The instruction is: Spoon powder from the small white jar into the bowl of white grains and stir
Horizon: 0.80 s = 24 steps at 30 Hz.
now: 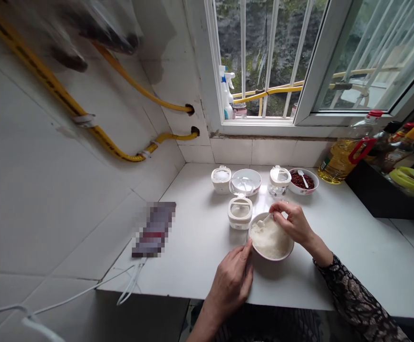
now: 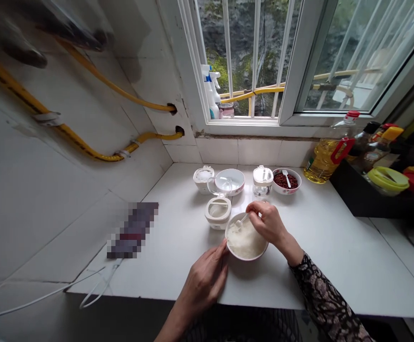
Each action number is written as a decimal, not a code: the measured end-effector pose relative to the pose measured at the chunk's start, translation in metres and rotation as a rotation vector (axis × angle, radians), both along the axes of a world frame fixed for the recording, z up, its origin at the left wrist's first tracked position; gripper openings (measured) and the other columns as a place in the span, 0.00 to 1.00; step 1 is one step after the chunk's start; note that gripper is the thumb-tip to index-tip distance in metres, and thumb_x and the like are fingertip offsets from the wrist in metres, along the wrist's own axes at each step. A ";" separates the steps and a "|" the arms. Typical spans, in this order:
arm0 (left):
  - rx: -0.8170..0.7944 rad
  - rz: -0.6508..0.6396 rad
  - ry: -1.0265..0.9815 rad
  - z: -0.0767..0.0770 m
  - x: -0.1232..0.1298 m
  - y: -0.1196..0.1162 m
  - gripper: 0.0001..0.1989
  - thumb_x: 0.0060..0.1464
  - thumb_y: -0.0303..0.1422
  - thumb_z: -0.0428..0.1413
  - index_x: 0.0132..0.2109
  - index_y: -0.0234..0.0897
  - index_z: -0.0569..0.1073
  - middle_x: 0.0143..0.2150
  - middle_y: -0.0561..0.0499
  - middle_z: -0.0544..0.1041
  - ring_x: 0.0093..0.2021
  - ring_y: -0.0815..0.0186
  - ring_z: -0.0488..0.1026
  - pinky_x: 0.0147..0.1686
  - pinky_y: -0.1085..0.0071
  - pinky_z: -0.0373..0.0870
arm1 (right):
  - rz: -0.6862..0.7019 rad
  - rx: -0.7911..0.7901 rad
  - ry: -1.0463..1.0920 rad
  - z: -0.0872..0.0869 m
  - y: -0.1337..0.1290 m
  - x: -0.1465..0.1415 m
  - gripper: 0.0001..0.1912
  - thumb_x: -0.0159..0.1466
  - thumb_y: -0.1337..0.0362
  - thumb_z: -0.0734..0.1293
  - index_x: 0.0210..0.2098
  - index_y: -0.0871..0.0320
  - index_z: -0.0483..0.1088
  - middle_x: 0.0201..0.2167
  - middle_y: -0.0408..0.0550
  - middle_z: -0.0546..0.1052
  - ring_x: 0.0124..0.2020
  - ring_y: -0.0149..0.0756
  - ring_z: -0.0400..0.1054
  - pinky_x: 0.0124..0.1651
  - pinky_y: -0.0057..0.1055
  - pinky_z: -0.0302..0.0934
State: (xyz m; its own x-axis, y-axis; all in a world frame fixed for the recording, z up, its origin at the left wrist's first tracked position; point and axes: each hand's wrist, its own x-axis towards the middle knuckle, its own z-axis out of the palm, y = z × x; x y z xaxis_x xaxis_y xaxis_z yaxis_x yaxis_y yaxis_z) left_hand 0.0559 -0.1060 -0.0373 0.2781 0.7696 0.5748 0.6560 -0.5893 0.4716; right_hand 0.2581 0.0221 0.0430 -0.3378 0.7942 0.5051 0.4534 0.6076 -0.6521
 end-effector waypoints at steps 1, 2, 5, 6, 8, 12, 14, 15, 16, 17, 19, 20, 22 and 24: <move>0.002 0.002 0.001 0.000 0.000 0.000 0.37 0.64 0.23 0.48 0.75 0.35 0.44 0.53 0.38 0.78 0.51 0.55 0.76 0.48 0.60 0.79 | 0.017 -0.044 0.013 0.000 -0.001 -0.001 0.09 0.58 0.69 0.62 0.27 0.56 0.74 0.23 0.45 0.78 0.26 0.36 0.70 0.33 0.32 0.62; 0.004 0.003 0.003 -0.001 0.000 0.000 0.37 0.64 0.23 0.48 0.75 0.35 0.44 0.54 0.38 0.78 0.51 0.55 0.76 0.49 0.60 0.78 | 0.025 -0.098 0.041 -0.001 -0.001 -0.001 0.09 0.57 0.68 0.62 0.27 0.56 0.74 0.21 0.44 0.77 0.25 0.35 0.69 0.33 0.31 0.62; 0.009 0.004 0.005 -0.001 -0.001 0.000 0.37 0.64 0.23 0.48 0.75 0.36 0.44 0.55 0.38 0.77 0.51 0.56 0.76 0.49 0.61 0.78 | 0.009 -0.291 0.193 0.000 0.002 0.001 0.08 0.55 0.66 0.62 0.25 0.57 0.74 0.18 0.43 0.75 0.23 0.34 0.68 0.32 0.31 0.62; 0.008 0.003 0.005 -0.001 -0.001 0.000 0.37 0.64 0.23 0.48 0.75 0.36 0.44 0.55 0.38 0.77 0.51 0.56 0.76 0.49 0.61 0.78 | -0.001 -0.356 0.257 0.001 0.003 0.002 0.08 0.55 0.65 0.63 0.25 0.57 0.74 0.18 0.42 0.74 0.22 0.34 0.67 0.31 0.31 0.61; 0.009 0.004 0.004 -0.001 -0.001 0.000 0.37 0.64 0.23 0.48 0.75 0.36 0.44 0.54 0.38 0.77 0.51 0.56 0.76 0.49 0.61 0.78 | -0.013 -0.473 0.374 0.002 0.007 0.005 0.07 0.52 0.64 0.64 0.24 0.57 0.74 0.16 0.42 0.73 0.21 0.33 0.65 0.29 0.31 0.60; 0.019 0.006 -0.001 0.000 -0.001 0.000 0.37 0.63 0.22 0.48 0.75 0.36 0.44 0.54 0.38 0.77 0.51 0.56 0.76 0.48 0.62 0.79 | -0.022 -0.608 0.505 0.006 0.011 0.007 0.06 0.48 0.63 0.66 0.21 0.58 0.75 0.14 0.43 0.72 0.19 0.31 0.62 0.28 0.30 0.58; 0.019 0.007 -0.002 0.000 -0.001 -0.001 0.37 0.63 0.22 0.48 0.75 0.36 0.43 0.54 0.38 0.78 0.51 0.56 0.76 0.48 0.61 0.79 | -0.026 -0.648 0.535 0.007 0.012 0.007 0.06 0.47 0.63 0.66 0.21 0.58 0.75 0.14 0.43 0.72 0.19 0.30 0.61 0.28 0.30 0.58; 0.016 0.008 -0.002 0.000 -0.001 -0.001 0.37 0.63 0.22 0.48 0.75 0.36 0.43 0.54 0.38 0.77 0.51 0.56 0.76 0.48 0.61 0.78 | -0.028 -0.668 0.546 0.007 0.012 0.007 0.06 0.46 0.64 0.67 0.21 0.58 0.75 0.14 0.42 0.71 0.19 0.30 0.61 0.28 0.31 0.58; 0.013 0.008 -0.001 0.000 -0.001 -0.001 0.37 0.63 0.22 0.48 0.75 0.36 0.44 0.54 0.38 0.77 0.51 0.56 0.76 0.48 0.61 0.78 | -0.029 -0.687 0.556 0.007 0.012 0.007 0.06 0.46 0.64 0.67 0.20 0.58 0.75 0.14 0.42 0.71 0.19 0.30 0.61 0.28 0.31 0.57; 0.010 0.007 0.001 0.000 -0.001 -0.001 0.37 0.63 0.22 0.48 0.75 0.36 0.44 0.55 0.38 0.77 0.52 0.55 0.76 0.49 0.61 0.78 | -0.030 -0.705 0.565 0.007 0.012 0.007 0.05 0.46 0.64 0.67 0.20 0.58 0.75 0.14 0.42 0.71 0.19 0.30 0.61 0.28 0.30 0.57; 0.004 0.004 0.001 -0.001 -0.001 -0.001 0.38 0.63 0.22 0.48 0.75 0.36 0.43 0.54 0.38 0.77 0.51 0.56 0.76 0.48 0.60 0.78 | -0.030 -0.738 0.583 0.005 0.013 0.008 0.05 0.46 0.64 0.67 0.21 0.58 0.75 0.14 0.42 0.71 0.19 0.30 0.61 0.27 0.30 0.57; 0.004 0.002 0.001 -0.001 -0.001 -0.002 0.38 0.63 0.21 0.48 0.75 0.36 0.43 0.54 0.39 0.78 0.51 0.56 0.76 0.48 0.61 0.78 | -0.029 -0.753 0.592 0.004 0.013 0.008 0.05 0.46 0.64 0.68 0.21 0.59 0.75 0.14 0.42 0.71 0.20 0.30 0.62 0.27 0.30 0.56; 0.006 0.002 0.001 -0.001 -0.001 -0.001 0.38 0.63 0.21 0.48 0.75 0.36 0.43 0.54 0.39 0.78 0.51 0.56 0.76 0.48 0.61 0.78 | -0.030 -0.770 0.614 0.002 0.014 0.008 0.05 0.46 0.63 0.69 0.22 0.59 0.75 0.15 0.43 0.72 0.20 0.31 0.63 0.27 0.30 0.57; 0.004 0.001 0.003 -0.001 0.000 -0.001 0.38 0.63 0.22 0.48 0.75 0.36 0.43 0.54 0.39 0.78 0.52 0.55 0.76 0.49 0.60 0.78 | -0.024 -0.759 0.637 0.001 0.013 0.005 0.06 0.47 0.62 0.70 0.24 0.59 0.75 0.17 0.43 0.73 0.22 0.32 0.65 0.29 0.31 0.59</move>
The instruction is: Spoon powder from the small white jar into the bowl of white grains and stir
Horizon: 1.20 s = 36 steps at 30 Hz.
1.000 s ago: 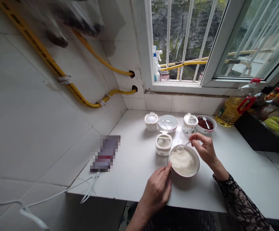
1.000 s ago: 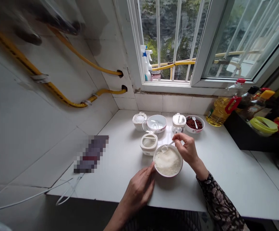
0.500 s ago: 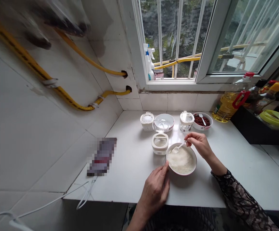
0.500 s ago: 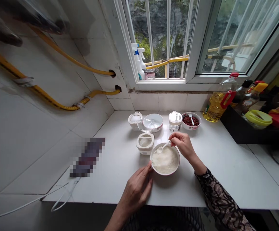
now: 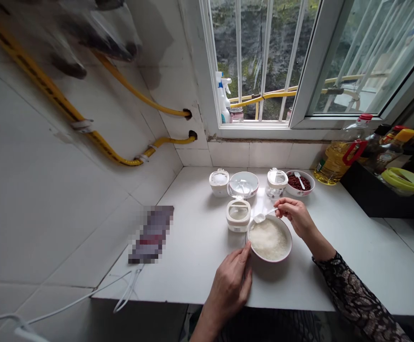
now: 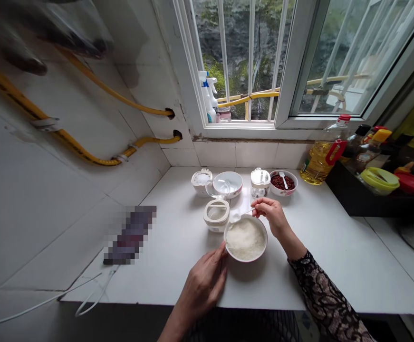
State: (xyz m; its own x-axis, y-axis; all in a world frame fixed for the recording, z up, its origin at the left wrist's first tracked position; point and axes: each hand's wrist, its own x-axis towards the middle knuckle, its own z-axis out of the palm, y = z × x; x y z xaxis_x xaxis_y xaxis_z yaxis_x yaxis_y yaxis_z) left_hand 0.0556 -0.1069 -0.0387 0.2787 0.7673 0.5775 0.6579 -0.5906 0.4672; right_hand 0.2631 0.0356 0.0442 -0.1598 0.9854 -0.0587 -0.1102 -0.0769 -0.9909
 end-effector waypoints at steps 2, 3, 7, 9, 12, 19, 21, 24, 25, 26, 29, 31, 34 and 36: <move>-0.003 0.001 0.003 0.000 0.000 0.000 0.38 0.63 0.22 0.47 0.75 0.35 0.43 0.54 0.38 0.78 0.52 0.55 0.76 0.49 0.60 0.78 | 0.001 0.051 0.011 0.000 -0.002 -0.006 0.08 0.49 0.61 0.71 0.27 0.58 0.76 0.19 0.44 0.75 0.24 0.33 0.68 0.32 0.32 0.62; -0.004 0.001 0.004 0.001 0.000 0.001 0.37 0.63 0.22 0.47 0.75 0.35 0.43 0.54 0.38 0.78 0.52 0.55 0.76 0.49 0.60 0.78 | 0.004 0.091 0.005 0.000 -0.004 -0.009 0.09 0.51 0.60 0.71 0.28 0.58 0.76 0.21 0.44 0.76 0.25 0.34 0.69 0.34 0.33 0.64; -0.010 -0.002 -0.005 0.002 0.001 0.000 0.37 0.63 0.23 0.47 0.75 0.35 0.43 0.53 0.38 0.78 0.51 0.55 0.76 0.49 0.59 0.79 | -0.001 0.321 -0.096 0.001 -0.014 -0.023 0.09 0.60 0.58 0.69 0.35 0.57 0.75 0.27 0.46 0.79 0.31 0.37 0.74 0.39 0.36 0.68; -0.011 -0.004 -0.009 0.002 0.001 0.000 0.37 0.63 0.23 0.47 0.75 0.35 0.43 0.53 0.38 0.77 0.51 0.55 0.76 0.48 0.59 0.79 | -0.029 0.477 -0.192 0.000 -0.017 -0.027 0.07 0.64 0.59 0.67 0.37 0.56 0.74 0.31 0.48 0.80 0.33 0.38 0.75 0.40 0.37 0.69; -0.014 -0.009 -0.012 0.001 0.001 0.000 0.37 0.64 0.23 0.47 0.75 0.36 0.43 0.53 0.38 0.77 0.51 0.54 0.76 0.48 0.58 0.79 | -0.006 0.803 -0.419 -0.002 -0.018 -0.028 0.08 0.69 0.65 0.63 0.39 0.55 0.74 0.33 0.50 0.81 0.36 0.40 0.74 0.42 0.39 0.68; -0.011 0.003 -0.008 0.002 0.001 0.000 0.36 0.64 0.23 0.47 0.75 0.35 0.43 0.52 0.38 0.78 0.51 0.55 0.76 0.49 0.59 0.79 | 0.063 1.163 -0.576 0.003 -0.018 -0.021 0.11 0.69 0.73 0.60 0.41 0.56 0.74 0.33 0.50 0.82 0.36 0.40 0.72 0.43 0.39 0.66; -0.003 0.004 -0.003 0.002 0.000 0.000 0.36 0.64 0.23 0.47 0.75 0.35 0.43 0.53 0.38 0.78 0.51 0.55 0.76 0.49 0.59 0.78 | -0.007 1.049 -0.524 0.007 -0.020 -0.014 0.09 0.68 0.71 0.61 0.39 0.55 0.73 0.30 0.48 0.80 0.33 0.39 0.72 0.40 0.37 0.66; 0.011 0.002 0.003 0.002 0.000 0.000 0.37 0.64 0.22 0.48 0.75 0.35 0.43 0.54 0.38 0.77 0.52 0.55 0.76 0.49 0.60 0.78 | -0.094 0.878 -0.502 0.009 -0.019 -0.003 0.07 0.66 0.69 0.63 0.35 0.55 0.72 0.27 0.45 0.77 0.29 0.37 0.71 0.36 0.34 0.65; 0.012 0.001 0.002 0.001 0.000 0.001 0.37 0.63 0.22 0.48 0.75 0.35 0.44 0.54 0.38 0.77 0.52 0.55 0.76 0.49 0.60 0.78 | -0.108 0.850 -0.513 0.009 -0.017 0.000 0.07 0.65 0.69 0.63 0.33 0.55 0.72 0.27 0.45 0.77 0.29 0.37 0.71 0.36 0.34 0.65; 0.011 0.002 0.001 0.001 0.000 0.001 0.37 0.63 0.22 0.48 0.75 0.35 0.45 0.54 0.38 0.77 0.52 0.56 0.76 0.49 0.60 0.78 | -0.112 0.836 -0.532 0.008 -0.016 0.002 0.07 0.64 0.70 0.62 0.32 0.55 0.72 0.27 0.46 0.77 0.29 0.37 0.71 0.36 0.34 0.64; 0.000 0.012 0.001 0.000 -0.001 0.000 0.36 0.63 0.22 0.49 0.74 0.36 0.47 0.54 0.38 0.77 0.51 0.56 0.76 0.48 0.61 0.79 | -0.058 0.850 -0.624 0.002 -0.013 0.003 0.08 0.61 0.71 0.62 0.30 0.55 0.72 0.27 0.47 0.77 0.30 0.38 0.70 0.38 0.35 0.64; -0.001 0.015 0.009 -0.001 -0.001 0.000 0.36 0.63 0.22 0.48 0.74 0.37 0.48 0.53 0.38 0.78 0.51 0.56 0.77 0.48 0.60 0.79 | 0.014 0.874 -0.669 -0.002 -0.012 0.000 0.09 0.60 0.72 0.62 0.30 0.55 0.73 0.26 0.47 0.78 0.30 0.39 0.70 0.39 0.36 0.63; 0.001 0.015 0.016 0.000 -0.001 -0.001 0.36 0.63 0.21 0.48 0.74 0.36 0.46 0.53 0.38 0.78 0.50 0.56 0.77 0.47 0.61 0.79 | 0.076 0.846 -0.666 -0.004 -0.013 -0.004 0.10 0.58 0.72 0.62 0.29 0.55 0.74 0.26 0.46 0.79 0.30 0.38 0.70 0.41 0.37 0.62; -0.001 0.013 0.016 0.001 -0.001 -0.001 0.37 0.63 0.21 0.48 0.75 0.36 0.45 0.52 0.38 0.78 0.50 0.57 0.77 0.48 0.61 0.79 | 0.041 0.753 -0.621 -0.004 -0.013 -0.003 0.10 0.57 0.71 0.62 0.27 0.55 0.74 0.24 0.45 0.79 0.29 0.38 0.70 0.40 0.35 0.62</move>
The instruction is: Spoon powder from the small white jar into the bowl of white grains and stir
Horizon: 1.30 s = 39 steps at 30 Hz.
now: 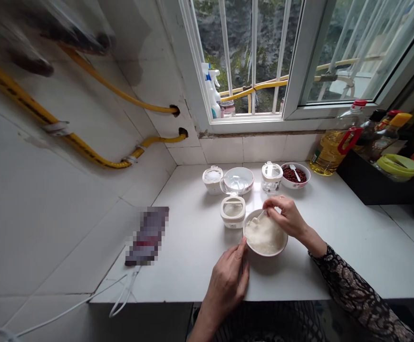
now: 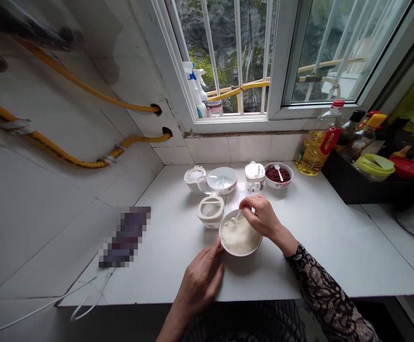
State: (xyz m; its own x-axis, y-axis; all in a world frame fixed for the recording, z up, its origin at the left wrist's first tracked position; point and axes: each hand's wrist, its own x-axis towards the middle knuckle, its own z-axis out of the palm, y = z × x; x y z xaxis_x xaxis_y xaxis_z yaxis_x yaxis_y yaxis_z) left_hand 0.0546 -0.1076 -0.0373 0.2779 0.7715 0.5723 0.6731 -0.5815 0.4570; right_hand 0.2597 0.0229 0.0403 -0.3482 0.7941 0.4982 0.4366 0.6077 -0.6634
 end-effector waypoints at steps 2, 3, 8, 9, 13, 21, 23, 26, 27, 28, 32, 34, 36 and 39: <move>0.000 -0.004 -0.001 0.001 0.000 0.000 0.37 0.63 0.21 0.48 0.75 0.36 0.45 0.52 0.38 0.78 0.50 0.57 0.78 0.48 0.61 0.79 | -0.060 -0.115 0.096 0.002 0.001 0.002 0.10 0.57 0.70 0.62 0.27 0.55 0.74 0.22 0.44 0.77 0.27 0.36 0.69 0.36 0.33 0.62; 0.003 -0.007 -0.001 0.002 0.000 0.000 0.37 0.63 0.21 0.48 0.75 0.36 0.45 0.53 0.38 0.78 0.50 0.57 0.78 0.48 0.61 0.79 | -0.081 -0.173 0.146 0.003 0.002 0.004 0.09 0.57 0.69 0.61 0.26 0.56 0.74 0.21 0.43 0.76 0.26 0.35 0.69 0.34 0.32 0.62; 0.012 -0.004 0.001 0.000 0.000 0.001 0.37 0.63 0.21 0.48 0.75 0.37 0.45 0.53 0.38 0.78 0.50 0.57 0.78 0.47 0.61 0.79 | -0.093 -0.371 0.348 0.006 0.007 0.007 0.07 0.53 0.64 0.63 0.24 0.57 0.73 0.18 0.42 0.73 0.22 0.33 0.67 0.31 0.31 0.62; 0.012 -0.002 0.002 -0.001 0.000 0.001 0.37 0.63 0.21 0.48 0.75 0.37 0.45 0.54 0.38 0.78 0.50 0.57 0.77 0.47 0.61 0.79 | -0.081 -0.409 0.383 0.006 0.008 0.007 0.07 0.53 0.64 0.64 0.23 0.57 0.73 0.17 0.41 0.73 0.22 0.33 0.66 0.31 0.31 0.62; 0.011 -0.001 0.002 -0.002 0.000 0.000 0.36 0.64 0.22 0.48 0.75 0.37 0.45 0.54 0.38 0.78 0.51 0.56 0.77 0.48 0.61 0.79 | -0.036 -0.535 0.482 0.006 0.009 0.005 0.06 0.50 0.63 0.65 0.22 0.57 0.73 0.15 0.41 0.72 0.20 0.32 0.64 0.29 0.31 0.61; 0.008 0.001 -0.001 0.000 0.000 0.000 0.37 0.63 0.22 0.48 0.75 0.37 0.44 0.54 0.38 0.78 0.51 0.56 0.77 0.48 0.61 0.79 | -0.024 -0.650 0.563 0.003 0.013 0.007 0.05 0.48 0.63 0.66 0.22 0.57 0.74 0.15 0.42 0.72 0.20 0.32 0.64 0.30 0.32 0.62; 0.013 -0.001 -0.002 0.000 0.000 0.000 0.37 0.63 0.22 0.48 0.75 0.37 0.44 0.54 0.38 0.78 0.51 0.56 0.77 0.48 0.61 0.79 | -0.010 -0.670 0.586 0.002 0.013 0.005 0.06 0.49 0.62 0.68 0.24 0.58 0.75 0.16 0.43 0.74 0.21 0.33 0.66 0.31 0.33 0.63; 0.010 -0.005 0.000 -0.002 0.000 0.000 0.37 0.63 0.21 0.48 0.75 0.37 0.44 0.54 0.38 0.78 0.51 0.56 0.77 0.48 0.61 0.79 | 0.026 -0.667 0.611 0.001 0.010 -0.001 0.09 0.51 0.60 0.71 0.29 0.59 0.76 0.21 0.45 0.77 0.25 0.34 0.70 0.35 0.34 0.66; 0.008 -0.005 0.000 -0.003 0.000 0.001 0.37 0.63 0.21 0.48 0.75 0.36 0.44 0.53 0.38 0.78 0.51 0.56 0.77 0.48 0.61 0.79 | 0.038 -0.647 0.608 0.001 0.009 -0.004 0.09 0.53 0.59 0.71 0.30 0.59 0.76 0.22 0.46 0.78 0.26 0.35 0.71 0.37 0.35 0.67; 0.006 -0.004 0.000 -0.003 0.000 0.000 0.37 0.63 0.21 0.48 0.75 0.36 0.44 0.53 0.38 0.78 0.51 0.56 0.77 0.48 0.60 0.79 | 0.050 -0.615 0.596 0.001 0.007 -0.007 0.10 0.54 0.59 0.71 0.32 0.59 0.77 0.24 0.46 0.79 0.28 0.35 0.72 0.38 0.35 0.67; -0.001 -0.008 -0.004 -0.003 0.001 0.000 0.37 0.63 0.21 0.48 0.75 0.36 0.44 0.52 0.39 0.78 0.50 0.56 0.76 0.48 0.60 0.78 | 0.065 -0.346 0.474 0.000 0.000 -0.019 0.08 0.64 0.59 0.68 0.38 0.56 0.76 0.32 0.48 0.81 0.33 0.38 0.76 0.40 0.37 0.69; -0.003 -0.010 -0.003 -0.002 0.001 0.000 0.37 0.63 0.21 0.48 0.75 0.36 0.43 0.52 0.39 0.78 0.50 0.56 0.76 0.47 0.60 0.79 | 0.079 -0.126 0.326 -0.001 -0.002 -0.022 0.08 0.67 0.63 0.64 0.40 0.56 0.76 0.35 0.50 0.81 0.35 0.39 0.76 0.42 0.38 0.69; 0.002 -0.010 -0.002 -0.001 0.001 0.000 0.37 0.63 0.21 0.47 0.75 0.36 0.43 0.51 0.39 0.78 0.49 0.56 0.76 0.47 0.61 0.78 | 0.124 0.109 0.126 -0.002 -0.003 -0.024 0.11 0.69 0.68 0.61 0.41 0.56 0.76 0.34 0.51 0.82 0.36 0.41 0.74 0.44 0.40 0.67; 0.015 -0.004 -0.005 0.000 0.001 0.000 0.37 0.63 0.22 0.47 0.75 0.36 0.43 0.52 0.38 0.78 0.50 0.56 0.77 0.47 0.61 0.78 | 0.169 0.315 -0.056 0.000 -0.004 -0.023 0.14 0.69 0.72 0.59 0.41 0.56 0.76 0.34 0.51 0.82 0.36 0.41 0.73 0.45 0.42 0.65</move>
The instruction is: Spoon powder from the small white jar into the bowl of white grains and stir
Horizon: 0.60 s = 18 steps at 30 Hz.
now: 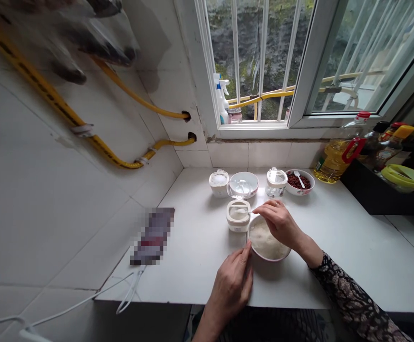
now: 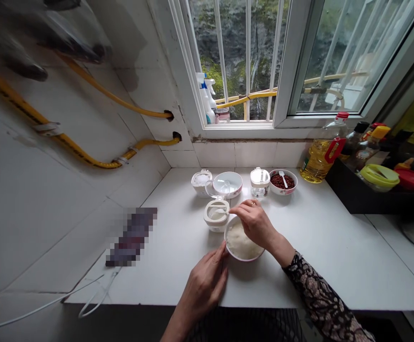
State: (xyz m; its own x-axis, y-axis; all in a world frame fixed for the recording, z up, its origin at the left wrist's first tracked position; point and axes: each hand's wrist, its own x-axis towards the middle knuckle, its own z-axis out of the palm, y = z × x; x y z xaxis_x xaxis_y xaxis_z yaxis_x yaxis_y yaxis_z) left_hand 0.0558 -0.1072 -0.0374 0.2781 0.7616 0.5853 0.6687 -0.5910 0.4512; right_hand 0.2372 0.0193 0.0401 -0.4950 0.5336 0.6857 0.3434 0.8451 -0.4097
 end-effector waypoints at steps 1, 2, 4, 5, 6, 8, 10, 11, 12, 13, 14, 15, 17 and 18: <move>0.003 0.002 -0.002 0.000 0.000 0.000 0.37 0.63 0.22 0.47 0.75 0.36 0.44 0.52 0.38 0.78 0.50 0.56 0.76 0.47 0.61 0.78 | -0.010 0.013 0.008 0.002 0.000 0.001 0.14 0.69 0.72 0.59 0.41 0.56 0.76 0.34 0.51 0.83 0.36 0.41 0.73 0.44 0.41 0.65; 0.005 0.003 -0.003 -0.001 0.000 0.000 0.37 0.63 0.22 0.47 0.75 0.36 0.44 0.52 0.38 0.78 0.50 0.56 0.76 0.48 0.61 0.78 | -0.027 0.000 0.040 0.004 -0.001 0.003 0.14 0.69 0.72 0.59 0.41 0.56 0.76 0.34 0.51 0.82 0.36 0.41 0.73 0.44 0.40 0.66; 0.004 0.006 -0.002 -0.002 0.000 0.000 0.36 0.63 0.22 0.47 0.75 0.35 0.45 0.53 0.38 0.78 0.50 0.55 0.76 0.48 0.60 0.78 | -0.076 -0.070 0.135 0.008 -0.001 0.009 0.11 0.68 0.71 0.61 0.40 0.56 0.75 0.31 0.49 0.81 0.34 0.40 0.73 0.41 0.37 0.66; 0.002 0.006 -0.001 -0.002 0.000 0.000 0.36 0.63 0.22 0.48 0.75 0.35 0.45 0.53 0.38 0.78 0.50 0.55 0.76 0.48 0.60 0.78 | -0.107 -0.117 0.178 0.009 -0.001 0.013 0.10 0.68 0.70 0.62 0.39 0.56 0.75 0.29 0.47 0.80 0.33 0.39 0.72 0.39 0.36 0.66; 0.000 0.007 0.000 -0.002 0.000 0.000 0.36 0.63 0.22 0.48 0.75 0.35 0.45 0.53 0.38 0.78 0.50 0.55 0.76 0.48 0.60 0.78 | -0.138 -0.161 0.211 0.010 0.000 0.017 0.09 0.67 0.70 0.63 0.38 0.56 0.75 0.28 0.46 0.79 0.30 0.38 0.72 0.37 0.34 0.66; 0.000 0.008 0.002 -0.003 -0.001 0.000 0.37 0.63 0.21 0.48 0.75 0.35 0.45 0.53 0.38 0.78 0.50 0.55 0.76 0.48 0.60 0.78 | -0.190 -0.222 0.233 0.010 0.002 0.024 0.08 0.64 0.70 0.63 0.34 0.56 0.75 0.27 0.45 0.78 0.27 0.36 0.71 0.35 0.33 0.64; 0.001 0.006 0.002 -0.003 -0.001 0.000 0.37 0.63 0.21 0.48 0.75 0.36 0.45 0.53 0.38 0.78 0.50 0.56 0.77 0.48 0.61 0.78 | -0.222 -0.246 0.202 0.007 0.005 0.029 0.09 0.62 0.70 0.62 0.31 0.56 0.74 0.27 0.45 0.78 0.27 0.36 0.70 0.35 0.32 0.64; 0.000 0.004 0.004 -0.002 -0.001 0.000 0.37 0.63 0.21 0.48 0.75 0.36 0.45 0.53 0.38 0.78 0.50 0.56 0.77 0.48 0.61 0.78 | -0.226 -0.248 0.172 0.005 0.006 0.030 0.10 0.62 0.71 0.62 0.30 0.56 0.74 0.27 0.45 0.78 0.28 0.36 0.71 0.36 0.32 0.63; 0.000 0.003 0.006 -0.002 -0.001 0.000 0.37 0.63 0.21 0.48 0.75 0.36 0.45 0.53 0.38 0.78 0.50 0.56 0.77 0.48 0.61 0.79 | -0.222 -0.248 0.139 0.003 0.006 0.030 0.10 0.61 0.71 0.62 0.29 0.56 0.74 0.27 0.46 0.78 0.29 0.37 0.71 0.37 0.33 0.63; 0.001 0.004 0.008 -0.002 -0.001 0.000 0.37 0.63 0.21 0.48 0.75 0.36 0.45 0.53 0.38 0.78 0.50 0.56 0.77 0.48 0.61 0.79 | -0.208 -0.251 0.106 0.001 0.006 0.028 0.10 0.60 0.71 0.62 0.29 0.56 0.74 0.27 0.46 0.79 0.30 0.37 0.71 0.38 0.33 0.63; 0.004 0.005 0.009 -0.001 -0.001 0.000 0.37 0.63 0.21 0.48 0.75 0.36 0.45 0.52 0.38 0.78 0.50 0.56 0.77 0.47 0.61 0.79 | -0.185 -0.257 0.074 0.000 0.006 0.026 0.10 0.59 0.72 0.62 0.29 0.56 0.75 0.27 0.46 0.79 0.30 0.37 0.71 0.39 0.33 0.63; 0.008 0.007 0.009 -0.001 -0.001 0.001 0.37 0.63 0.21 0.48 0.75 0.36 0.45 0.52 0.38 0.78 0.49 0.56 0.77 0.47 0.61 0.79 | -0.160 -0.269 0.046 -0.002 0.005 0.024 0.11 0.58 0.72 0.62 0.28 0.56 0.75 0.26 0.45 0.79 0.30 0.37 0.71 0.40 0.34 0.62; 0.013 0.008 0.007 -0.001 -0.001 0.001 0.37 0.63 0.21 0.48 0.75 0.36 0.44 0.52 0.38 0.78 0.49 0.56 0.77 0.47 0.61 0.79 | -0.116 -0.316 0.016 -0.003 0.002 0.019 0.11 0.57 0.72 0.61 0.27 0.56 0.75 0.23 0.44 0.78 0.28 0.36 0.70 0.42 0.35 0.62; 0.013 0.006 0.006 -0.001 -0.001 0.001 0.37 0.63 0.22 0.48 0.75 0.36 0.44 0.52 0.38 0.78 0.50 0.56 0.77 0.47 0.61 0.79 | -0.104 -0.353 0.022 -0.003 0.001 0.018 0.11 0.58 0.72 0.61 0.27 0.55 0.75 0.21 0.43 0.77 0.27 0.35 0.69 0.42 0.35 0.62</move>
